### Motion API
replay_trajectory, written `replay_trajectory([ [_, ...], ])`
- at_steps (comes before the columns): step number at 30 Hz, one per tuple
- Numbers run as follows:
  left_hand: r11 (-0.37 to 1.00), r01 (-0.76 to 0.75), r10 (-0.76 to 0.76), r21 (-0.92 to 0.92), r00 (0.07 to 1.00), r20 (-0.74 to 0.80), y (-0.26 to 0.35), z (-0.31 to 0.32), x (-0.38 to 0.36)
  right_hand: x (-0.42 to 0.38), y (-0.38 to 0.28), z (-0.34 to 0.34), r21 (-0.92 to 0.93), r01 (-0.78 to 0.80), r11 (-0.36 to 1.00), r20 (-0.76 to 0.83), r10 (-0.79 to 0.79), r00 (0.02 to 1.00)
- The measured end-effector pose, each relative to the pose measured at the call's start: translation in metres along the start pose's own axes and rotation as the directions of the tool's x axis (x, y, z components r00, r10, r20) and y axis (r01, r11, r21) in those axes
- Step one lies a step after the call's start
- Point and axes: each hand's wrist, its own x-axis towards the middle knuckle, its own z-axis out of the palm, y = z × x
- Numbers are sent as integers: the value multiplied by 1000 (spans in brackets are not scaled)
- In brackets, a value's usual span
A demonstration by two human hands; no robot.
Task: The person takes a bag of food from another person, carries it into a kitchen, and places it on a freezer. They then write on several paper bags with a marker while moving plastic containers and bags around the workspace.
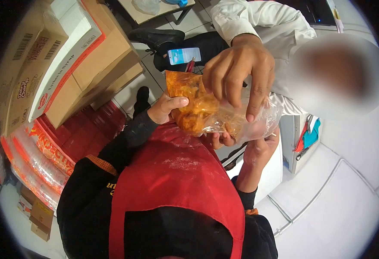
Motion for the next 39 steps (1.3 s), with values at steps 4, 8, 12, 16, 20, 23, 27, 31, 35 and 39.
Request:
replay_trajectory([
  [4,999,20,-20,-31,1000,-13,-1,0,-2,2,4,-17,110,-48,993,74,40,996],
  [8,998,-16,18,53,999,-27,4,9,1,-2,1,-11,15,36,999,96,-37,995],
  [12,993,-60,63,100,998,-26,4,15,0,-8,-11,11,-5,81,997,73,-81,994],
  [16,991,-90,94,95,995,-35,0,17,-1,-12,-9,9,-20,123,992,67,-122,990],
  [20,990,-64,67,128,998,-18,-2,16,-1,-11,-8,8,-23,128,992,93,-125,988],
  [23,981,-103,107,163,994,-17,-5,16,-1,-13,-7,13,-34,127,991,70,-125,990],
  [27,984,-136,143,116,988,-53,-5,19,-2,-16,-10,23,-72,129,989,46,-126,991],
  [31,987,-112,120,113,991,-60,-6,19,-1,-17,-11,26,-86,99,991,38,-96,995],
  [35,985,-117,123,129,992,-36,-1,16,1,-13,-8,10,5,97,995,52,-97,994],
  [39,993,-35,44,112,996,-81,-5,7,0,-6,-13,-4,130,116,985,56,-124,991],
])
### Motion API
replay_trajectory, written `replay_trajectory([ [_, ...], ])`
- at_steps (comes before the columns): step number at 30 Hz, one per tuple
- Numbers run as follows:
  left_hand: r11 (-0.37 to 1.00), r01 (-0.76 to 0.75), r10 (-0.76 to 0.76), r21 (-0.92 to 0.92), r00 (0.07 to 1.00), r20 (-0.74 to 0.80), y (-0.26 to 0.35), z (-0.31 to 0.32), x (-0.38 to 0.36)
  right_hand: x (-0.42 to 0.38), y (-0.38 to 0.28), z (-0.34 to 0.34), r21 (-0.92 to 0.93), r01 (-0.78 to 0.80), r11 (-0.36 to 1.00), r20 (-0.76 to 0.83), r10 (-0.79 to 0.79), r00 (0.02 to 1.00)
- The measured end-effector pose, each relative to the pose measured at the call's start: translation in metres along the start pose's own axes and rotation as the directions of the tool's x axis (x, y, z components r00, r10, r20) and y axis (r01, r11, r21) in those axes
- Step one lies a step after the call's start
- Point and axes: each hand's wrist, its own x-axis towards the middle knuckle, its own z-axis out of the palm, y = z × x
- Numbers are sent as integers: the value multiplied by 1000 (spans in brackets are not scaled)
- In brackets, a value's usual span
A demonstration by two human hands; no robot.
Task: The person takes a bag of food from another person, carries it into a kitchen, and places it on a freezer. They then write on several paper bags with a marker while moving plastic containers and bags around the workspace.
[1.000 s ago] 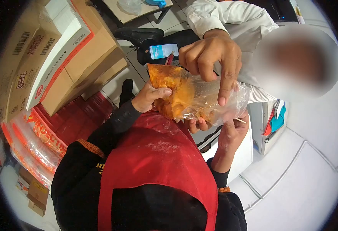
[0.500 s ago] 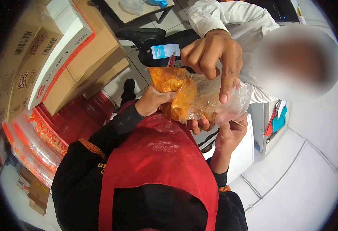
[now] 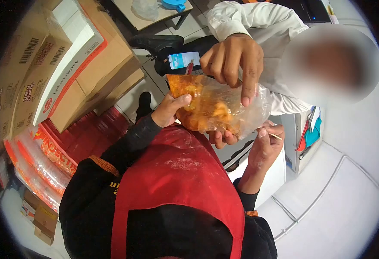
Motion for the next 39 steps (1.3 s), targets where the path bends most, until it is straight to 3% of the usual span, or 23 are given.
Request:
replay_trajectory([
  [9,957,95,-93,-274,995,20,-7,-11,9,-2,4,-17,271,-208,940,-63,233,970],
  [13,979,54,-67,-195,996,-63,-9,-13,15,-4,2,-25,341,-249,907,-69,288,955],
  [20,899,-14,-46,-438,991,-125,-16,-20,22,-8,-4,-33,454,-258,853,-54,315,948],
  [26,908,9,-127,-419,959,-255,-30,-26,26,-8,-13,-35,540,-250,804,-18,308,951],
  [35,956,-94,-34,-278,905,-424,-40,-32,34,-12,-22,-47,636,-241,734,36,283,958],
  [39,973,-57,-53,-223,889,-455,-41,-41,37,-15,-27,-48,662,-231,713,58,259,964],
])
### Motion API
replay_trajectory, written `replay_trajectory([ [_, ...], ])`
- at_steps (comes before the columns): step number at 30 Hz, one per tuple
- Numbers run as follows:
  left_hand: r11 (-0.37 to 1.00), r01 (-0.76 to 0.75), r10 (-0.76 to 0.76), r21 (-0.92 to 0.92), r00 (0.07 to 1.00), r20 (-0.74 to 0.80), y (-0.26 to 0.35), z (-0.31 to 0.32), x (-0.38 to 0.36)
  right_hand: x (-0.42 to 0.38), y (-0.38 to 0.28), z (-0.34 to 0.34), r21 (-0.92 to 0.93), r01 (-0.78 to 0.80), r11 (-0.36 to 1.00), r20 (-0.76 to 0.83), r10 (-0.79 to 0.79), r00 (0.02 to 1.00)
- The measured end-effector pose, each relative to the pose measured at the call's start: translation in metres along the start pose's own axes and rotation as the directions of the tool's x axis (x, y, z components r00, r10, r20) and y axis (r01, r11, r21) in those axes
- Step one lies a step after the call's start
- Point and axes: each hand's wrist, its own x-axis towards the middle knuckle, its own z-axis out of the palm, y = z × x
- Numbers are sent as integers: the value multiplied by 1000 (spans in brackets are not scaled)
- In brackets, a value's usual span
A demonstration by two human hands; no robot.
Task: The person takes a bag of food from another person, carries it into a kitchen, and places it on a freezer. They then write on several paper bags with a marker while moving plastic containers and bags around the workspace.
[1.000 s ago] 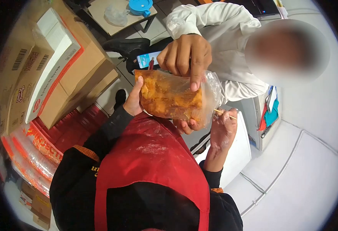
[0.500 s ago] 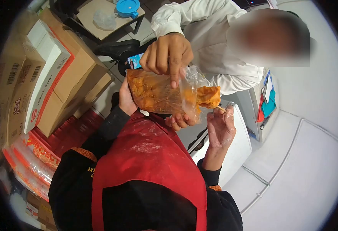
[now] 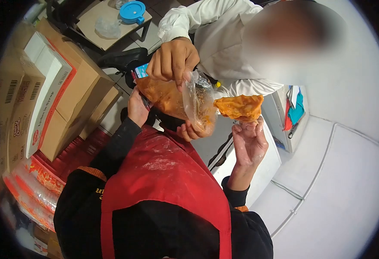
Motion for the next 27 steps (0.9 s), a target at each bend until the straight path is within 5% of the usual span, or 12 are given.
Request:
replay_trajectory([
  [14,998,-19,13,56,994,108,26,7,-2,-13,-12,61,27,131,991,233,-134,963],
  [17,958,-161,138,237,984,113,36,18,-7,-16,-17,71,120,113,986,277,-142,950],
  [19,850,-270,213,452,962,173,45,27,-15,-17,-17,69,171,118,978,283,-163,945],
  [22,277,-710,492,648,683,539,38,57,-10,-22,-20,63,244,129,961,242,-189,952],
  [24,285,-683,345,672,728,593,36,80,9,-26,-23,61,243,138,960,280,-205,938],
  [27,706,-510,111,492,766,633,35,123,11,-37,-28,49,276,204,939,186,-260,948],
])
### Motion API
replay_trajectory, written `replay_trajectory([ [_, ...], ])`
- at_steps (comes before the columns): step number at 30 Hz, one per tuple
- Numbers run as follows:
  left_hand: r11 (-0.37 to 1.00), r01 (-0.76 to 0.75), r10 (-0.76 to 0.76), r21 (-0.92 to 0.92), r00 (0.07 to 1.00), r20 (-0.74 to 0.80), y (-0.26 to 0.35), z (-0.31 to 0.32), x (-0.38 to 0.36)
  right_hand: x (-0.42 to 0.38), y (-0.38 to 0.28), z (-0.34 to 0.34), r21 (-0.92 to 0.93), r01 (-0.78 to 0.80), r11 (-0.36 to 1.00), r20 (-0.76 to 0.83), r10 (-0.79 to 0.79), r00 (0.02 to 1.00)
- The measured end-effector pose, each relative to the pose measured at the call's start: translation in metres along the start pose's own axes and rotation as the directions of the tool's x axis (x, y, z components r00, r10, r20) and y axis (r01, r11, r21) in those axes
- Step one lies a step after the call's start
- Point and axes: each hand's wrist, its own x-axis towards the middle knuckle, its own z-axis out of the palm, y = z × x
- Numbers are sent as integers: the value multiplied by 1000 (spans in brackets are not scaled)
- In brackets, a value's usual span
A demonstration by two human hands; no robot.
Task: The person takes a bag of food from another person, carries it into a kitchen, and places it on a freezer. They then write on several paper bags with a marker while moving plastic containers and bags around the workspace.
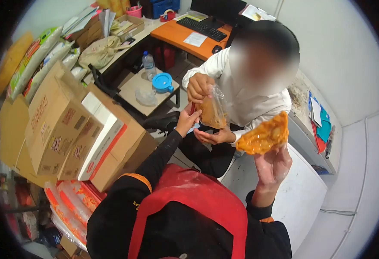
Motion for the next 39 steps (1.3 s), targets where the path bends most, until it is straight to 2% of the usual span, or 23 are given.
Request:
replay_trajectory([
  [3,979,201,-201,-15,979,29,-1,3,25,-12,-13,-13,-1,66,998,-59,-66,996],
  [5,969,232,-238,88,969,62,0,8,35,-19,-20,-19,11,115,993,-101,-113,988],
  [7,986,149,-150,76,989,5,-2,20,38,-27,-27,-23,-9,131,991,-109,-131,985],
  [8,994,96,-98,54,995,19,-14,15,40,-30,-29,-25,-20,166,986,-170,-167,971],
  [9,987,44,-52,153,997,51,-14,13,38,-34,-32,-27,-11,168,986,-186,-167,968],
  [11,996,29,-26,82,999,-39,-5,21,18,-37,-39,-29,10,170,985,-203,-165,965],
  [14,993,104,-99,49,991,-94,1,13,-12,-42,-46,-39,50,179,983,-229,-163,960],
  [15,994,103,-98,27,983,-157,15,20,-25,-42,-47,-42,41,160,986,-210,-148,966],
  [18,994,81,-96,-77,972,-215,33,14,-57,-33,-47,-41,-16,62,998,-103,-63,993],
  [21,993,15,-54,-115,940,-337,54,10,-95,-15,-39,-40,7,-34,999,50,33,998],
  [24,993,-52,-4,-105,881,-474,78,14,-143,5,-17,-42,126,-235,964,138,218,966],
  [25,992,-75,13,-101,860,-510,87,16,-158,12,-7,-39,175,-300,938,166,272,948],
  [27,989,-131,62,-75,803,-593,101,20,-195,23,11,-21,227,-517,825,293,449,844],
  [30,974,-225,143,-21,685,-714,114,22,-256,20,51,6,200,-653,730,353,568,743],
  [31,969,-246,184,17,675,-715,119,24,-279,16,63,15,179,-691,700,362,606,708],
  [33,936,-341,278,89,557,-783,123,29,-326,4,92,24,178,-776,605,472,639,607],
  [34,916,-384,317,121,504,-803,125,26,-354,-6,103,34,151,-809,567,470,679,564],
  [35,886,-432,362,171,410,-837,126,26,-382,-17,116,43,151,-852,502,499,705,504],
  [36,890,-424,336,169,357,-871,130,27,-412,-31,132,48,130,-875,466,504,729,463],
  [37,868,-442,375,228,282,-883,141,41,-431,-46,147,54,108,-897,430,507,752,421],
  [39,763,-562,561,319,329,-760,140,28,-514,-83,170,68,89,-934,346,561,757,334],
])
